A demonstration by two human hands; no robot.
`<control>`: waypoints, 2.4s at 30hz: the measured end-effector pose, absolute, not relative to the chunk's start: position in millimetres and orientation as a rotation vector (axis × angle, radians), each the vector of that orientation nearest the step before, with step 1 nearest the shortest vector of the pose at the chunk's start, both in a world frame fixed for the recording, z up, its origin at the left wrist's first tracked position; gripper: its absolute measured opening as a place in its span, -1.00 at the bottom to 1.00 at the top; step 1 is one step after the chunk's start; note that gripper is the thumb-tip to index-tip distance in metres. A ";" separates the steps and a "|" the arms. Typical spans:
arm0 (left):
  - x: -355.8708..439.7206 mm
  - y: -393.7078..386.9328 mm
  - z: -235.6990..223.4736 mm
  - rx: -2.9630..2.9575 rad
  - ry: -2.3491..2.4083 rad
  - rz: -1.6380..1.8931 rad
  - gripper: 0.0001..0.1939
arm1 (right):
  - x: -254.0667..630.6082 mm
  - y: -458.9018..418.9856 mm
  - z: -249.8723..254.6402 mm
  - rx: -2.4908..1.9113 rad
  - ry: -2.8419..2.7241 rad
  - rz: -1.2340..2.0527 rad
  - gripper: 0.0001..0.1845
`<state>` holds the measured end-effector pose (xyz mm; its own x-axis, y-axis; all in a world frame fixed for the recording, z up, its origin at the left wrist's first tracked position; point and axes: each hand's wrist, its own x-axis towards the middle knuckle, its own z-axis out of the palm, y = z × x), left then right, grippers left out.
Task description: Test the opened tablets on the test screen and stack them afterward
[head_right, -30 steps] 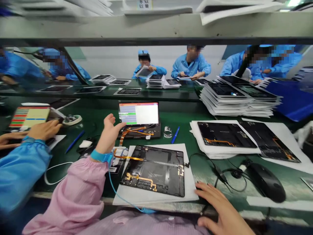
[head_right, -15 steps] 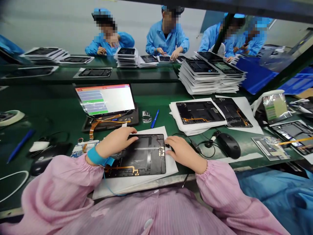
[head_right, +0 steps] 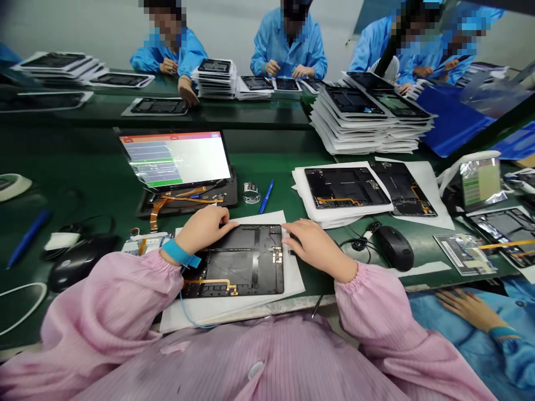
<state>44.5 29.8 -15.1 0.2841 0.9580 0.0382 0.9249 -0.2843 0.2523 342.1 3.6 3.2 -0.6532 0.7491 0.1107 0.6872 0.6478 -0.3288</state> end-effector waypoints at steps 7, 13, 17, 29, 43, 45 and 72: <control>36.7 16.1 2.2 2.348 1.813 0.210 -0.72 | 289.9 92.1 -3.6 -1.274 -2.782 -0.088 -0.60; 25.2 -3.2 7.4 2.268 1.753 0.006 -0.75 | 297.7 103.6 7.5 -1.011 -2.944 -0.213 -0.75; 17.1 -9.8 8.3 2.203 1.703 -0.079 -0.74 | 314.1 51.3 15.6 -1.194 -2.317 0.192 -0.90; 7.2 -15.0 4.5 2.080 1.546 -0.079 -0.75 | 305.6 -10.4 -40.3 -1.331 -1.565 1.064 -0.91; -9.2 -16.0 17.3 2.031 1.343 0.048 -0.84 | 305.2 -11.5 -39.4 -1.389 -1.832 0.817 -0.89; -9.3 -16.0 19.4 2.023 1.341 0.058 -0.84 | 304.6 -11.7 -38.2 -1.383 -1.834 0.794 -0.88; -14.5 -11.9 8.6 1.828 1.226 0.280 -0.82 | 233.9 94.2 -6.3 -1.099 -2.499 0.007 -0.48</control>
